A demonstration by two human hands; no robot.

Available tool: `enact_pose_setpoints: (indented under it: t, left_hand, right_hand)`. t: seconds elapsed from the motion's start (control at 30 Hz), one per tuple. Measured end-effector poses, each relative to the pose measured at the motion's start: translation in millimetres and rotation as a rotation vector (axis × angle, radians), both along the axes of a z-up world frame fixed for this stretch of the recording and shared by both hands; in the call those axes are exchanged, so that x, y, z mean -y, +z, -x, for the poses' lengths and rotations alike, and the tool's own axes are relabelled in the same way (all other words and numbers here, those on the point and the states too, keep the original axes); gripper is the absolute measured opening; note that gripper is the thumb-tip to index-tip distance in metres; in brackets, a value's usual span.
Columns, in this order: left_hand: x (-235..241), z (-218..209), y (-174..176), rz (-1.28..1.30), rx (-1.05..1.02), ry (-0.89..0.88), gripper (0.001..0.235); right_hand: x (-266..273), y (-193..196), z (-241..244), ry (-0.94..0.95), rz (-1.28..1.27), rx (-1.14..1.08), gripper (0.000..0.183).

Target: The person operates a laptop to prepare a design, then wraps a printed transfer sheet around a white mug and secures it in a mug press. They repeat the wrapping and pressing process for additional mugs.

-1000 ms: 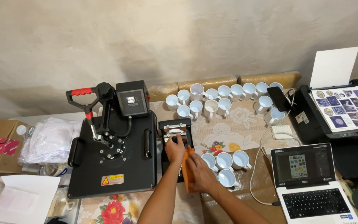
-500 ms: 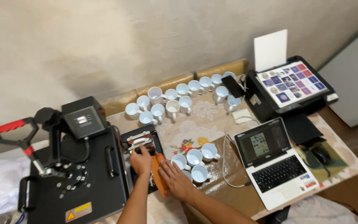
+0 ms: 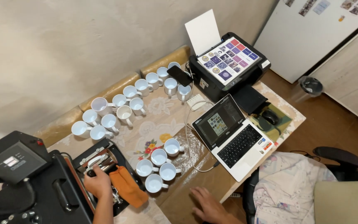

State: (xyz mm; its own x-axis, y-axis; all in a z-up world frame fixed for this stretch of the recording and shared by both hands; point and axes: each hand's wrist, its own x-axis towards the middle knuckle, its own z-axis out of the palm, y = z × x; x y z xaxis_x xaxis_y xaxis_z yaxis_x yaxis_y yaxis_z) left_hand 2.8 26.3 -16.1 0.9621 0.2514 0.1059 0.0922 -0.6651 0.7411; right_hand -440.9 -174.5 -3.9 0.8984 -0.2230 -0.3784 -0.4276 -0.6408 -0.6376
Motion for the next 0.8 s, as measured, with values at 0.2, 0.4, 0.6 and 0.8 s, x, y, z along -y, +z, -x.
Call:
enact_pose_setpoints:
  t: [0.2,0.4,0.6,0.8]
  left_hand:
    - [24.2,40.2,47.0,0.014,0.022,0.099,0.06]
    - [122.5,128.4,81.6,-0.104,0.432,-0.202,0.064]
    - [252.4,159.2,-6.8,0.057,0.132,-0.869,0.046]
    - [350.3,165.6,-43.9,-0.006,-0.165,-1.03,0.072]
  right_hand:
    - [70.5,-51.6,77.7,-0.429,0.051,0.013,0.083]
    - [163.4,-68.5,136.9,-0.751,0.081,0.028,0.085]
    - [269.0,-89.2,172.7,-0.999,0.017,-0.006,0.087]
    - [343.3,-80.4,184.7,-1.185,-0.067,0.023,0.077]
